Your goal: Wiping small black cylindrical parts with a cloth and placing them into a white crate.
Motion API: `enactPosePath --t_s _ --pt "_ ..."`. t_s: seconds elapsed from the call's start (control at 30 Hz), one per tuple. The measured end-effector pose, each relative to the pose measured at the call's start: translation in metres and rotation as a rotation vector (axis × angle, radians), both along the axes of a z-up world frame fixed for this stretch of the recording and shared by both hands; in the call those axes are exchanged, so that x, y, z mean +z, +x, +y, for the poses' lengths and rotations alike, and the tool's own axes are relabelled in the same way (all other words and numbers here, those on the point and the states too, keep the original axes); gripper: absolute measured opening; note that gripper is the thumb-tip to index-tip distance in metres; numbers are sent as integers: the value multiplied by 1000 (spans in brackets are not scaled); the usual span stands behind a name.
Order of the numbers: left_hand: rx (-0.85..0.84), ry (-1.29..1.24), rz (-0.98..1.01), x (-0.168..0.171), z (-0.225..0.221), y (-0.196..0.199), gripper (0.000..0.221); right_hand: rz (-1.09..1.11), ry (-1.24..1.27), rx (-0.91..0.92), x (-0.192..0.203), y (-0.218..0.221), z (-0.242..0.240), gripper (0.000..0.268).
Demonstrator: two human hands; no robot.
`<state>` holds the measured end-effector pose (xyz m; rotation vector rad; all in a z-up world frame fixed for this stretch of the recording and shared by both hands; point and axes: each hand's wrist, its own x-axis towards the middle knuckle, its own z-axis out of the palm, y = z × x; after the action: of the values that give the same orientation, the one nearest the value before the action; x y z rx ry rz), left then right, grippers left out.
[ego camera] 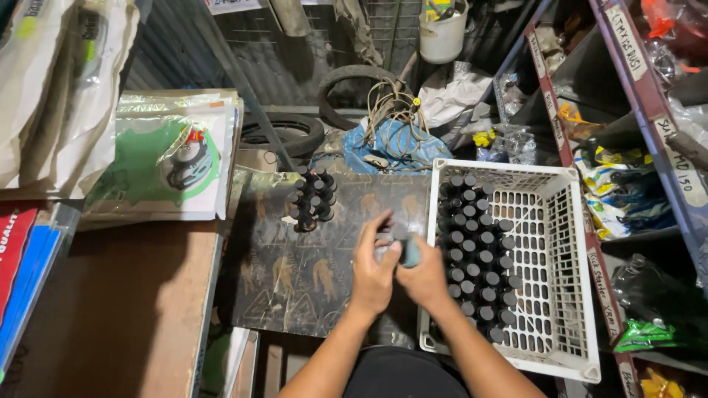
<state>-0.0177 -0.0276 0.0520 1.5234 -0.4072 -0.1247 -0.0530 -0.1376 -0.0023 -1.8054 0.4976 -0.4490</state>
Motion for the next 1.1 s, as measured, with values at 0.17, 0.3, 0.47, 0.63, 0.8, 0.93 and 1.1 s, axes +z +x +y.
enactPosePath --t_s 0.17,0.3,0.47,0.63,0.8,0.93,1.1 --pt "164 -337 201 -29 -10 -1 25 143 -176 253 -12 -3 3 28" --pt "-251 -594 243 -56 10 21 68 215 -92 441 7 -8 4 26" --pt "-1170 -752 564 1 45 35 50 429 205 994 25 -22 0 43" --pt "-359 -209 124 -29 6 21 63 101 166 603 -3 -14 2 26" --pt "421 -392 301 -10 -35 -7 64 -78 -377 221 -15 -3 3 41" --pt "94 -510 309 -51 -22 10 65 27 -189 393 -2 -10 -16 40" --pt "-987 -632 517 -14 6 24 70 48 335 915 12 -25 -23 31"
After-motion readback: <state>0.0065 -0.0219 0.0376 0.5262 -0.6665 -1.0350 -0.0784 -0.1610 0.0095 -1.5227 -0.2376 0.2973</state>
